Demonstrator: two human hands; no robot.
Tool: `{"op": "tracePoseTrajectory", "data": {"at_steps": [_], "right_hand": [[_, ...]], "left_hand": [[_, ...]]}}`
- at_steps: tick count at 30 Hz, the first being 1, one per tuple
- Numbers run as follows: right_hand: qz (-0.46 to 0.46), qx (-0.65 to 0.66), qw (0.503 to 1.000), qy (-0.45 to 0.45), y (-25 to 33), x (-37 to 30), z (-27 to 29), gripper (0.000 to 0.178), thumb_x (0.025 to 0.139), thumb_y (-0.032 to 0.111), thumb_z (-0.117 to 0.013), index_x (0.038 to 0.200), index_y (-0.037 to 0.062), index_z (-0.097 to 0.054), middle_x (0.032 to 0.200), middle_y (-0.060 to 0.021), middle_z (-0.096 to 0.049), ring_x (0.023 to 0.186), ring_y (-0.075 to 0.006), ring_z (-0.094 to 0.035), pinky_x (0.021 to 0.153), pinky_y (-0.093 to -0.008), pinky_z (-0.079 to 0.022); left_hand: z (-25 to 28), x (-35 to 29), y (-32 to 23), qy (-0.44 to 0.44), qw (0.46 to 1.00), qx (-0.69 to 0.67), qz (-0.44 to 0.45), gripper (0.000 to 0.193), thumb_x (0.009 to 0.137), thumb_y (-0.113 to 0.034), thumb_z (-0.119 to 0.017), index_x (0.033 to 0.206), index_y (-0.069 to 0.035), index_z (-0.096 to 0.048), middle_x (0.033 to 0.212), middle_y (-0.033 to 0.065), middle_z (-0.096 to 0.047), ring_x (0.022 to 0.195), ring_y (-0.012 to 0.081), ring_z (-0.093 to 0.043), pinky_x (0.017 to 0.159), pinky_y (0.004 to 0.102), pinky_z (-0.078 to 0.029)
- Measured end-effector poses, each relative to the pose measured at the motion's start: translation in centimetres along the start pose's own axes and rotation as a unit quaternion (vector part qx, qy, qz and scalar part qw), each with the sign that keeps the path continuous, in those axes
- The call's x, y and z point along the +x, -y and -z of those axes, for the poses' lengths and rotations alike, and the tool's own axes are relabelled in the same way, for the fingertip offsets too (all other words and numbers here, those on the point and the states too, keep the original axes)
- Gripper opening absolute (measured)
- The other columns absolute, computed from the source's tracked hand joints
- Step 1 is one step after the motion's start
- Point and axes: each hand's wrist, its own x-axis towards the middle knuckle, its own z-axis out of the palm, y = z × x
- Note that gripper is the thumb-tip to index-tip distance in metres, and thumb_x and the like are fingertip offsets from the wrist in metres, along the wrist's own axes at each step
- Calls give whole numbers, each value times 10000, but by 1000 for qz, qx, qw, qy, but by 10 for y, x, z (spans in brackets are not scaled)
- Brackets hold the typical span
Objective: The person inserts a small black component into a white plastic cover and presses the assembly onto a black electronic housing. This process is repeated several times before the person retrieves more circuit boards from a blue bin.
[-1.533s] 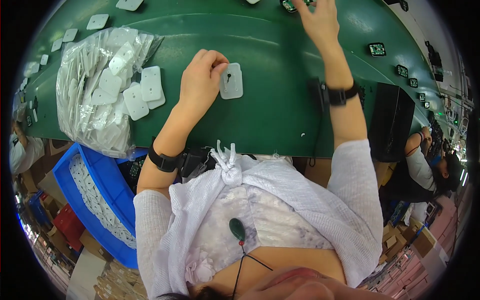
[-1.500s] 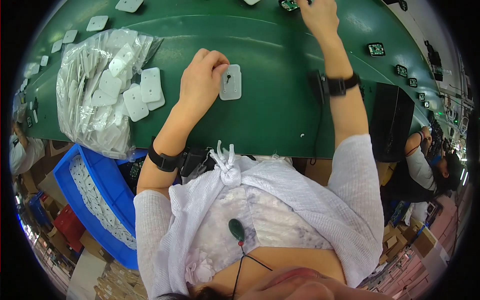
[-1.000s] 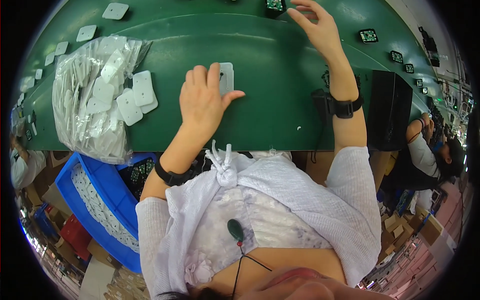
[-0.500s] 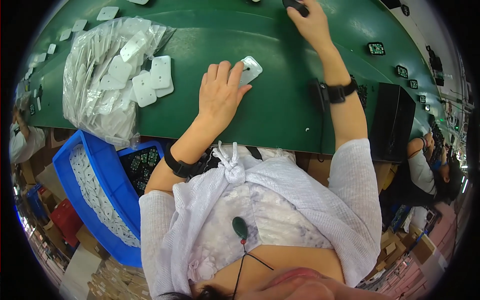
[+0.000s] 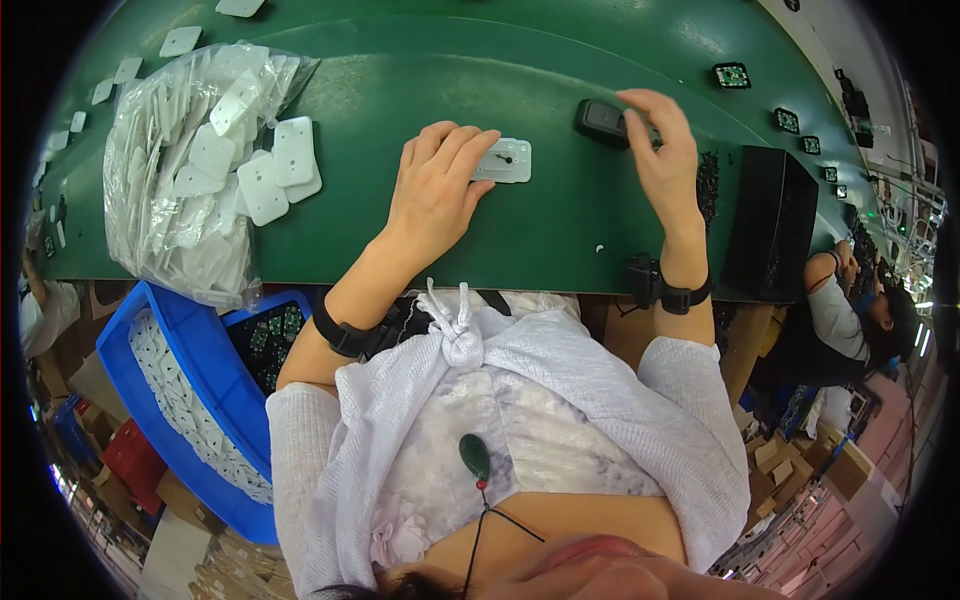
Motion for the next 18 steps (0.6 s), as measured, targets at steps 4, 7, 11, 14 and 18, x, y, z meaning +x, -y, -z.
{"op": "tracePoseTrajectory", "data": {"at_steps": [4, 7, 11, 14, 18], "right_hand": [[-30, -68, 995, 66, 16, -18, 3, 411, 823, 131, -704, 1222, 107, -608, 1166, -105, -613, 1087, -294, -561, 941, -363, -452], [-34, -69, 995, 62, 11, -21, 3, 431, 813, 100, -709, 1231, 91, -604, 1166, -112, -616, 1077, -294, -572, 941, -364, -456], [33, 47, 996, 70, 40, -21, -5, 434, 777, 13, -713, 1197, 30, -605, 1150, -130, -630, 1058, -300, -595, 929, -363, -470], [90, 88, 985, 118, 56, -18, -18, 420, 735, -11, -721, 1141, 37, -625, 1133, -119, -640, 1060, -291, -597, 916, -364, -482], [133, 80, 976, 155, 68, -9, -31, 416, 723, -8, -712, 1126, 49, -627, 1127, -107, -640, 1048, -293, -596, 885, -374, -497]], "left_hand": [[-2, 1, -1, -1, 1000, 0, 3, 584, 689, -68, -752, 1230, -84, -534, 1158, 57, -569, 1104, 283, -505, 916, 423, -404], [-1, 0, 0, -2, 1000, -1, -1, 585, 696, -75, -751, 1238, -86, -530, 1152, 67, -567, 1106, 282, -501, 922, 424, -398], [0, -6, 10, -30, 993, -109, 44, 553, 744, -5, -704, 1260, -58, -514, 1202, 112, -561, 1120, 324, -521, 937, 418, -431], [6, -9, 9, -61, 972, -207, 88, 537, 778, 55, -644, 1288, -40, -502, 1257, 137, -553, 1121, 344, -548, 943, 400, -457], [8, -15, 9, -67, 978, -188, 66, 514, 801, 113, -565, 1291, -38, -530, 1297, 143, -563, 1147, 326, -568, 967, 379, -464]]}}
